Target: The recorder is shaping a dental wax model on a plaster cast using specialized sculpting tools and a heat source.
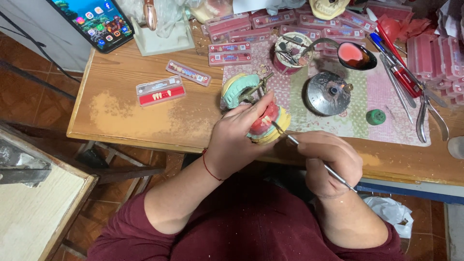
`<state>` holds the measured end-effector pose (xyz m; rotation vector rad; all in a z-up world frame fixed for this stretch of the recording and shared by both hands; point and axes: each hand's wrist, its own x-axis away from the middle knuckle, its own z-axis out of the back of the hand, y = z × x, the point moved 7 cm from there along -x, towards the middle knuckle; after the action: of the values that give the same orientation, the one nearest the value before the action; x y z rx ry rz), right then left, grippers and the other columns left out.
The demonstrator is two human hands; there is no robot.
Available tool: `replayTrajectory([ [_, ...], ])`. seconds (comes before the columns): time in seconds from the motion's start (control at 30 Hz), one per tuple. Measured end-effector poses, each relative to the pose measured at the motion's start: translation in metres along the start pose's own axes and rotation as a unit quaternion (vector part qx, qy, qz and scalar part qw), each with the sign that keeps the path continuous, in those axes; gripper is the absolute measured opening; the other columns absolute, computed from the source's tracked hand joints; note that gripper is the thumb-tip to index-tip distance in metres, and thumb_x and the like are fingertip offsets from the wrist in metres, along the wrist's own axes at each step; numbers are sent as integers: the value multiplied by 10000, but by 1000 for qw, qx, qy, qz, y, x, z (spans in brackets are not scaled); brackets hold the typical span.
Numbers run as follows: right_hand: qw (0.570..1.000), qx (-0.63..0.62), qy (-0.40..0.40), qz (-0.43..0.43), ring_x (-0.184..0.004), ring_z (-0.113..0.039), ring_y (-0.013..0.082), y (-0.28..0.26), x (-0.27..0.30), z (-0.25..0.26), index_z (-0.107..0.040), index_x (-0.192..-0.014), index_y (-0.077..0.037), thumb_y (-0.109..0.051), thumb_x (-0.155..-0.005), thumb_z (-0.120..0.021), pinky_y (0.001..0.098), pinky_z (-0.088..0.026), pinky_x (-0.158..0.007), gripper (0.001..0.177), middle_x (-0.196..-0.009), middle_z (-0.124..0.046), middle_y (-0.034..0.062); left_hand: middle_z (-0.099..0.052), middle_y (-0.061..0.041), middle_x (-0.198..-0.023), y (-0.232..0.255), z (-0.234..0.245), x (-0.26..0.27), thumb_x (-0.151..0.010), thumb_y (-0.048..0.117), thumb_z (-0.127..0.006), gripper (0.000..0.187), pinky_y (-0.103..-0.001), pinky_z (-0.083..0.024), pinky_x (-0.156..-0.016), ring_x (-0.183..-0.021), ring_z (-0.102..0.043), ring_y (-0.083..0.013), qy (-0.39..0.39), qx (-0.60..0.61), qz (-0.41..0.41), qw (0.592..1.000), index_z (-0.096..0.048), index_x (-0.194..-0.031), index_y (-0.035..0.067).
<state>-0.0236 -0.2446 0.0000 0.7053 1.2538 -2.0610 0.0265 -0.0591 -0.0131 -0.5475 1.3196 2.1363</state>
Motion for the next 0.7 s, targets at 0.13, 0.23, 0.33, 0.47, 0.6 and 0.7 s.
replayTrajectory([
  [0.13,1000,11,15,-24,-878,-752,320,2,-3,1,-645,-981,57,32,-962,-537,386,-613,-826,112,-1014,-719,239,-729,-135,-1219,0,0,-1,-752,191,-915,815,-377,-576,-949,-1072,-726,-304,-2,5,2,1000,-537,-1451,12],
  [0.23,1000,-8,18,-23,-910,-751,331,2,-3,2,-640,-979,59,45,-951,-521,373,-620,-805,123,-980,-714,225,-725,-138,-1220,1,0,-1,-761,208,-927,832,-375,-575,-952,-1066,-726,-303,-4,10,0,1000,-525,-1461,7],
  [0.33,1000,-4,13,-16,-869,-750,317,-2,-6,2,-639,-978,58,41,-946,-524,375,-621,-812,121,-968,-711,209,-726,-139,-1228,0,0,-1,-760,201,-923,825,-376,-576,-954,-1069,-726,-304,-5,6,-2,1000,-529,-1459,10],
  [0.47,1000,-1,10,-15,-874,-748,319,-3,-6,3,-639,-972,59,22,-933,-532,369,-615,-794,120,-972,-711,213,-730,-130,-1221,-1,-1,0,-772,199,-919,808,-377,-578,-959,-1067,-728,-298,-5,2,-4,1000,-534,-1458,11],
  [0.6,999,31,11,-25,-866,-760,312,-7,-6,3,-650,-982,41,26,-968,-559,372,-622,-809,93,-983,-721,207,-732,-125,-1213,0,0,-1,-781,213,-919,793,-368,-580,-942,-1058,-730,-287,-6,8,6,1000,-543,-1449,10],
  [0.7,997,67,-3,-23,-894,-753,317,-16,-10,3,-650,-969,33,28,-927,-546,373,-615,-788,112,-952,-720,198,-729,-130,-1205,2,1,-2,-787,219,-917,786,-366,-579,-926,-1038,-724,-289,-5,-2,5,1000,-543,-1443,3],
])
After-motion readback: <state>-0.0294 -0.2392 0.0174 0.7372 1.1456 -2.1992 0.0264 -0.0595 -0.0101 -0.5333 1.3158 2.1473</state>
